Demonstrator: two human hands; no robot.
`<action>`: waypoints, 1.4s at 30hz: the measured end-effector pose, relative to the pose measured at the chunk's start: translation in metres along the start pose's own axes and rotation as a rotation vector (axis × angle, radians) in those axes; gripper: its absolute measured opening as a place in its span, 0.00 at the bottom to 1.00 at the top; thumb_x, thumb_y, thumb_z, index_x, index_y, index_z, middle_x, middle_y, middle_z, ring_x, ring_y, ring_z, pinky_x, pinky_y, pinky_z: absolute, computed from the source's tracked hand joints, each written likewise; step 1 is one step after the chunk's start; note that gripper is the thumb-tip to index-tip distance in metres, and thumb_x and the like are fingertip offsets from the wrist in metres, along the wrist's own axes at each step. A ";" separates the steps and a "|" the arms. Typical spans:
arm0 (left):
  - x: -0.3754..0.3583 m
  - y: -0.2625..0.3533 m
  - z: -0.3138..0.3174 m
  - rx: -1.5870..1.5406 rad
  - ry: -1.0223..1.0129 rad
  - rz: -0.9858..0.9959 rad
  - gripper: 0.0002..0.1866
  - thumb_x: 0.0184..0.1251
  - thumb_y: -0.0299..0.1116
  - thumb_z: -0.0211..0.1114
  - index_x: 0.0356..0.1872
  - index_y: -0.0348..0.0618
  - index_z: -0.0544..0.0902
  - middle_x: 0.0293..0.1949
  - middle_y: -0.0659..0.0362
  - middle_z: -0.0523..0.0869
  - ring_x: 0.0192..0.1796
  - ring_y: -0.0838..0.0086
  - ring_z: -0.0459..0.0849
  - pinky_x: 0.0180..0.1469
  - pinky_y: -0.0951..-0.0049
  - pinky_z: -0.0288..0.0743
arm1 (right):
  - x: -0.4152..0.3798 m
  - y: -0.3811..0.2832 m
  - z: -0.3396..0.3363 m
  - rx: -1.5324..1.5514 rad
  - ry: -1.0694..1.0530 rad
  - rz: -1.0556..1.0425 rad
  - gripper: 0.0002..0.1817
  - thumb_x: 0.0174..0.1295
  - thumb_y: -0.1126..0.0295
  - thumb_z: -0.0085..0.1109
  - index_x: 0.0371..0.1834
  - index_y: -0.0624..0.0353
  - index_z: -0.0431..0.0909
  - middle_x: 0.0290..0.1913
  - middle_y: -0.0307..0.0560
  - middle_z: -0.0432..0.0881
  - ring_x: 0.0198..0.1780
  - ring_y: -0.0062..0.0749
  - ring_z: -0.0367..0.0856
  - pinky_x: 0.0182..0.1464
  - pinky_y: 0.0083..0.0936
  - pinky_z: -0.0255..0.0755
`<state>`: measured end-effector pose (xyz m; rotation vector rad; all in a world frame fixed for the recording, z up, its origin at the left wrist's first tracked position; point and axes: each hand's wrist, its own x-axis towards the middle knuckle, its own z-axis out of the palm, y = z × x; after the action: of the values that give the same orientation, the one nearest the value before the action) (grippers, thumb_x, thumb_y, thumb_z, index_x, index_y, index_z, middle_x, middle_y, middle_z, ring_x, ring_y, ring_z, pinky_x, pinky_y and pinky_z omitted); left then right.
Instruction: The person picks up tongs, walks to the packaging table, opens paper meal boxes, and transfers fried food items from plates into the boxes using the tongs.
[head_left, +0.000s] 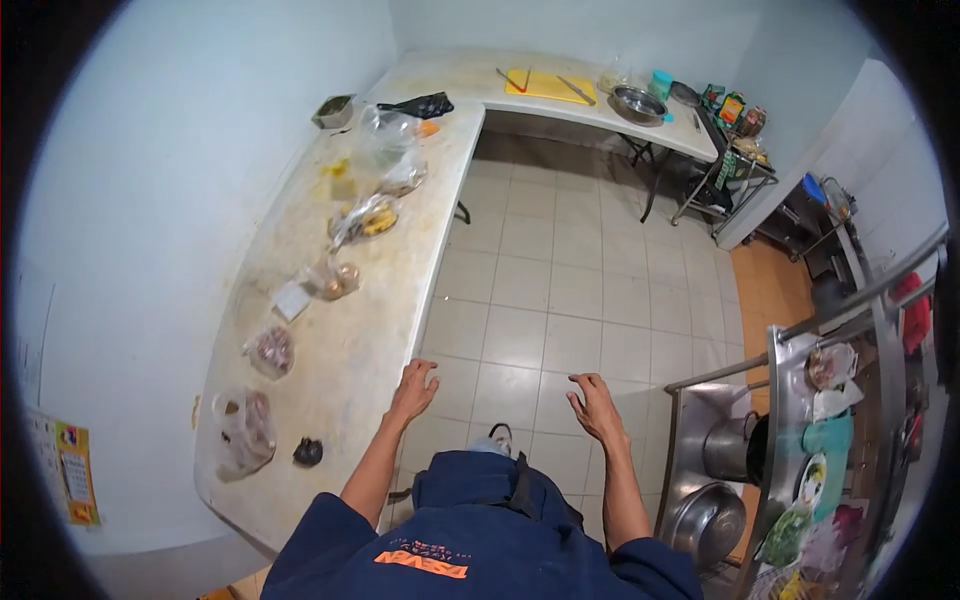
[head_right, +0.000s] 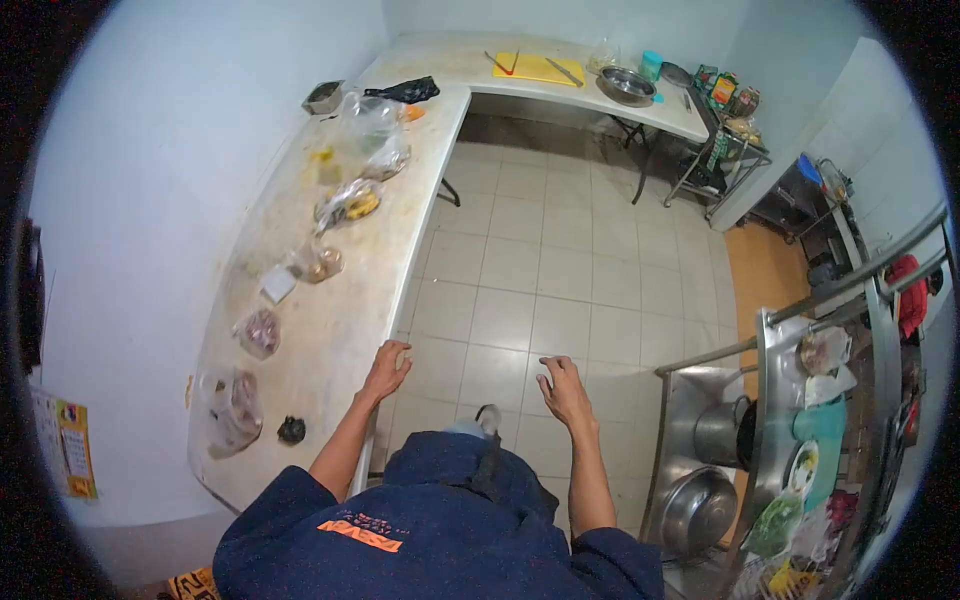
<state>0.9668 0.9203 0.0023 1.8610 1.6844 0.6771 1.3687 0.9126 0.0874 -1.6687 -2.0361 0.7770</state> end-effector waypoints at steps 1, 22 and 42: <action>0.033 0.005 -0.002 0.003 0.004 0.015 0.17 0.69 0.32 0.65 0.57 0.39 0.81 0.55 0.47 0.79 0.61 0.50 0.76 0.68 0.56 0.70 | 0.022 0.000 -0.015 -0.002 0.031 -0.002 0.18 0.71 0.68 0.61 0.61 0.60 0.77 0.58 0.57 0.77 0.60 0.54 0.77 0.62 0.42 0.74; 0.612 0.053 0.066 -0.077 0.188 0.245 0.16 0.67 0.33 0.70 0.52 0.38 0.82 0.50 0.47 0.84 0.55 0.50 0.82 0.59 0.55 0.75 | 0.459 0.219 -0.160 0.067 0.012 0.272 0.16 0.70 0.70 0.58 0.58 0.61 0.80 0.59 0.60 0.78 0.63 0.56 0.75 0.67 0.43 0.71; 1.202 -0.022 0.101 0.104 0.149 -0.207 0.50 0.70 0.55 0.66 0.72 0.19 0.54 0.61 0.27 0.70 0.59 0.34 0.77 0.62 0.50 0.76 | 0.913 0.229 -0.199 0.051 -0.134 0.118 0.14 0.67 0.69 0.64 0.54 0.61 0.82 0.52 0.59 0.83 0.57 0.55 0.81 0.61 0.43 0.75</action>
<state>1.1337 2.1130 -0.0723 1.7084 2.0093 0.6676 1.4720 1.8687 0.0541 -1.7633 -2.0007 0.9968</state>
